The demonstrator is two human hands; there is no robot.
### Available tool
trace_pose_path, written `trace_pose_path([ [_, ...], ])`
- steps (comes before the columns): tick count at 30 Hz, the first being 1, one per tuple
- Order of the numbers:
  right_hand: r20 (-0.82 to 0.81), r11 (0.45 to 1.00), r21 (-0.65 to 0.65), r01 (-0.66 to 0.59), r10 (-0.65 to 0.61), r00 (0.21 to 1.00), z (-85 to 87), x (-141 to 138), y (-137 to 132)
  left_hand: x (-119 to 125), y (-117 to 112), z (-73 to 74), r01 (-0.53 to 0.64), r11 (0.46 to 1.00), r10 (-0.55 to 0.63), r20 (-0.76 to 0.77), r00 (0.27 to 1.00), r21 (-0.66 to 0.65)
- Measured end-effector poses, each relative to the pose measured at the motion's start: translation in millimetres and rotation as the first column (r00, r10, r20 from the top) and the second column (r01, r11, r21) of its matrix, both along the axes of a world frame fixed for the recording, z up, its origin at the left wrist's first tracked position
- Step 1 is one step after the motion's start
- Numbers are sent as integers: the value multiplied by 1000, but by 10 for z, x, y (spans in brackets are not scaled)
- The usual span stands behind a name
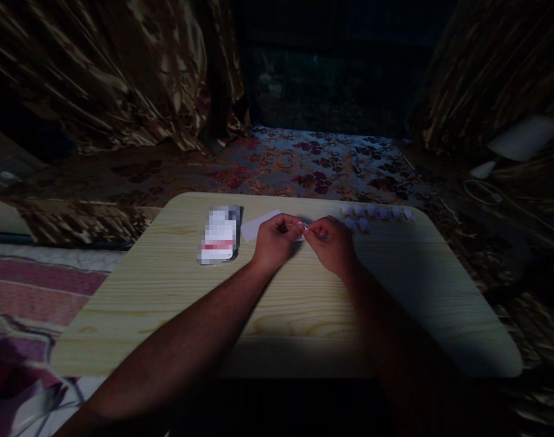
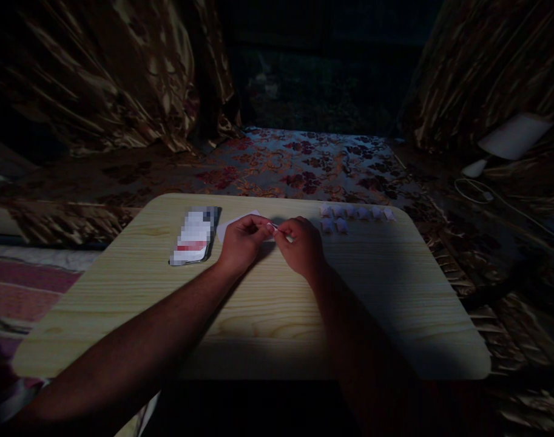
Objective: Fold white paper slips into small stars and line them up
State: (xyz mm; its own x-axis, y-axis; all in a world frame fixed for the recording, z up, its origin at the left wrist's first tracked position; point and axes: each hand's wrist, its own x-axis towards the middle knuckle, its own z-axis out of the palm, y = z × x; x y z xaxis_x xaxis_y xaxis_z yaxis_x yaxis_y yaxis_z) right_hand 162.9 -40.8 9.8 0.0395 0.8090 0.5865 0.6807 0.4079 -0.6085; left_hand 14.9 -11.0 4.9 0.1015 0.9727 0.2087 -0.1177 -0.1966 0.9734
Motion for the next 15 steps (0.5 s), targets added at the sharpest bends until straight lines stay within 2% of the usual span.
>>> trace_pose_path([
  [8, -206, 989, -146, -14, -17, 978, 1, 14, 23, -7, -13, 31, -21, 999, 23, 53, 998, -48],
  [15, -269, 986, -165, -14, -32, 963, 41, -25, -4, 9, -35, 45, -33, 998, 37, 54, 998, -62],
])
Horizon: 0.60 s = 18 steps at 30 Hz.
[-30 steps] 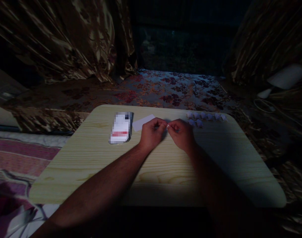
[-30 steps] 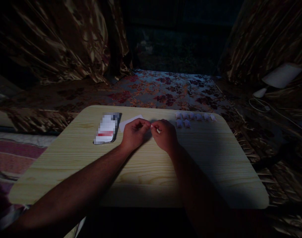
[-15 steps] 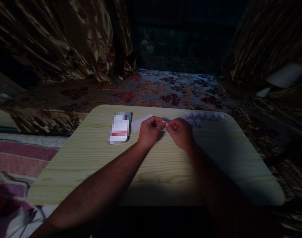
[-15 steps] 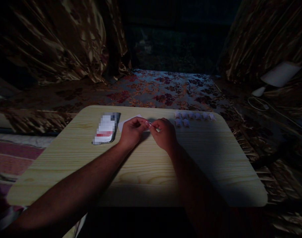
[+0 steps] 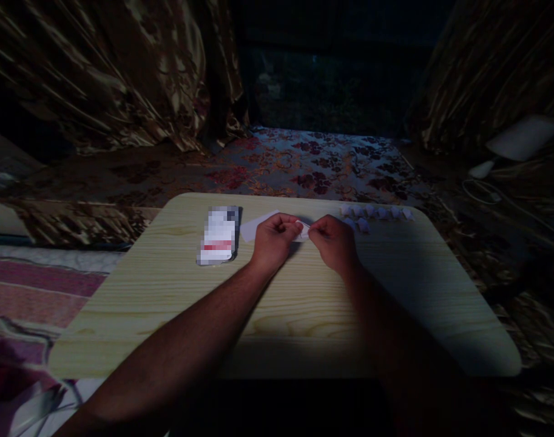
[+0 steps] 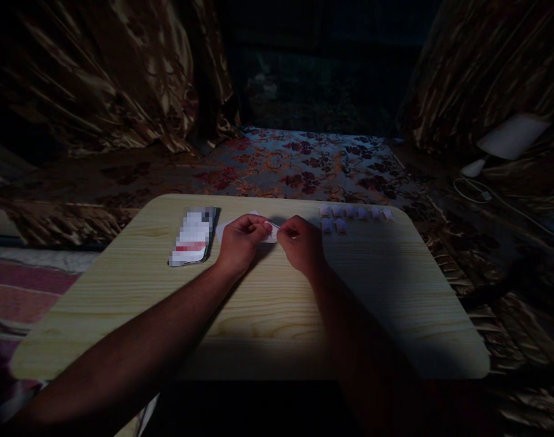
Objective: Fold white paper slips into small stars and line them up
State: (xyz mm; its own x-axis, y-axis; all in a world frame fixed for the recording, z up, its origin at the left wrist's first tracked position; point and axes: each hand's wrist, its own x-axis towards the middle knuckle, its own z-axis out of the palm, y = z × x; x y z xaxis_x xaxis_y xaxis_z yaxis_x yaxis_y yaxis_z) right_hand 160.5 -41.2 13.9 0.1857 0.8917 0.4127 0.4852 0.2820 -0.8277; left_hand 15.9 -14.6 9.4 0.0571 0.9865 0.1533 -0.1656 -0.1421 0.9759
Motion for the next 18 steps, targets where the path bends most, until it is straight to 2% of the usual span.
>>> trace_pose_path([
  [8, 22, 998, -27, 51, -50, 999, 26, 4, -13, 17, -13, -10, 82, 996, -81, 33, 996, -28],
  [14, -157, 999, -22, -39, 35, 987, -13, -4, 10, 7, 1, -5, 40, 999, -39, 52, 998, -29],
  [18, -147, 997, -48, -57, 49, 988, -4, -1, 2, 10, 3, 6, 28, 999, -25, 58, 998, -38],
])
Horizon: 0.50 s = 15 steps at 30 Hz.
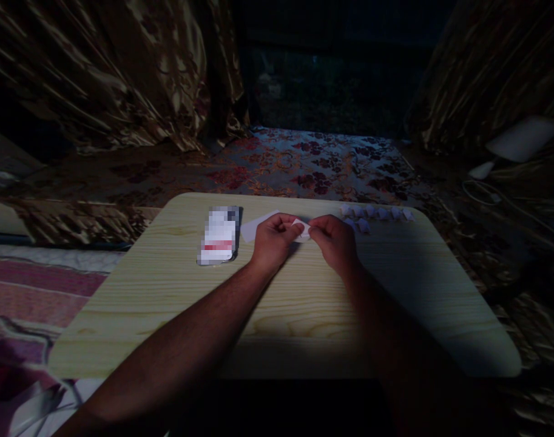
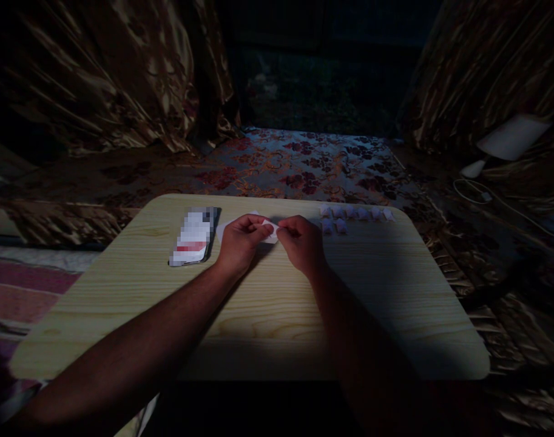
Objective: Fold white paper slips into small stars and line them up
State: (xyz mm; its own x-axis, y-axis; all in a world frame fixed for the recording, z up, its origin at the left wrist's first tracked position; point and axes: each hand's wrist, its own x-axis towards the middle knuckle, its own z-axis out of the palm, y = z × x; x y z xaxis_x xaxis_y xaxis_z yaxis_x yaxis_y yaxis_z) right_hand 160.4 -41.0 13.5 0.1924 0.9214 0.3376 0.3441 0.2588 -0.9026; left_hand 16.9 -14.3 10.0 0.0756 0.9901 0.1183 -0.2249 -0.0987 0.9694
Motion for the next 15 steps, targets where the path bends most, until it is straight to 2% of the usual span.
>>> trace_pose_path([
  [9, -61, 999, -23, -29, 28, 998, 0, 13, 5, 6, -8, -7, -33, 999, 33, 2, 999, 4],
  [15, -106, 994, -44, -99, 94, 990, 30, 7, -17, 0, -4, 1, -29, 999, 30, 24, 999, -20],
])
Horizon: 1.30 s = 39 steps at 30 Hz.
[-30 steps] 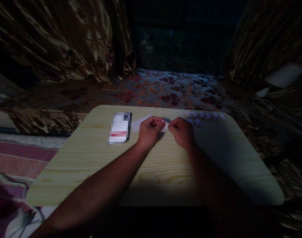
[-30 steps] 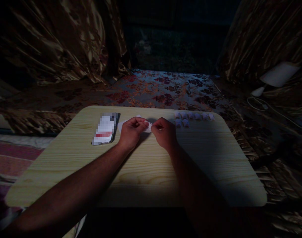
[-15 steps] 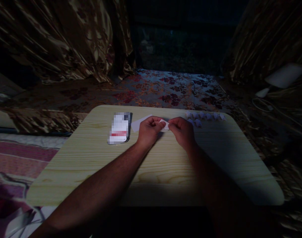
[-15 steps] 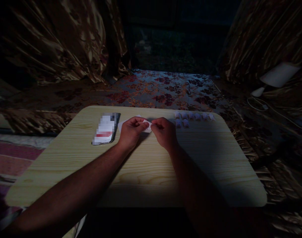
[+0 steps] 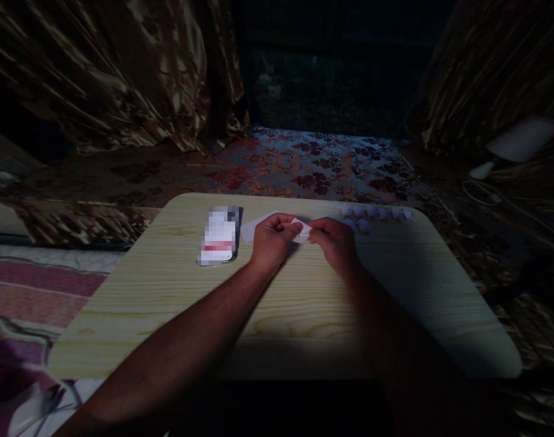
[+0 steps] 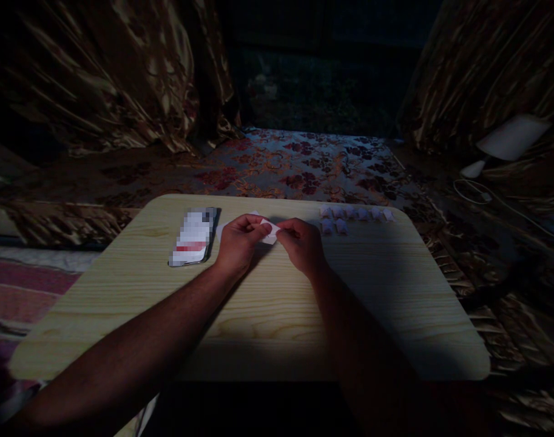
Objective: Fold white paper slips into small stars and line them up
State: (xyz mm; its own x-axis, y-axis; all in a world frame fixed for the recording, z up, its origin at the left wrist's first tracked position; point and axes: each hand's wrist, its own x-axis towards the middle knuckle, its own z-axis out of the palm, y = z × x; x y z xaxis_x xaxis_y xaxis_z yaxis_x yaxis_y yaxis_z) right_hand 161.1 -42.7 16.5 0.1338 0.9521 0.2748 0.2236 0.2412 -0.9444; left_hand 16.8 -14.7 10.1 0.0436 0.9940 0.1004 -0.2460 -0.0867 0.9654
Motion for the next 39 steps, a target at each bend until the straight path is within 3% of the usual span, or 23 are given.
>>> trace_pose_path([
  [5, 18, 1000, -5, -26, 26, 1000, -1, -16, -7, -1, 2, 5, -1, 1000, 0, 13, 1000, 14],
  [19, 143, 996, 63, 70, -78, 987, -14, -3, 6, 12, -27, -3, 22, 999, -21, -31, 999, 33],
  [27, 219, 988, 80, 134, -148, 964, 18, -4, -14, 20, -14, -34, 82, 997, -82, 61, 995, 4],
  [39, 206, 987, 86, 133, -148, 967, -6, 1, -5, 12, -5, -28, 150, 988, -141, 168, 976, -47],
])
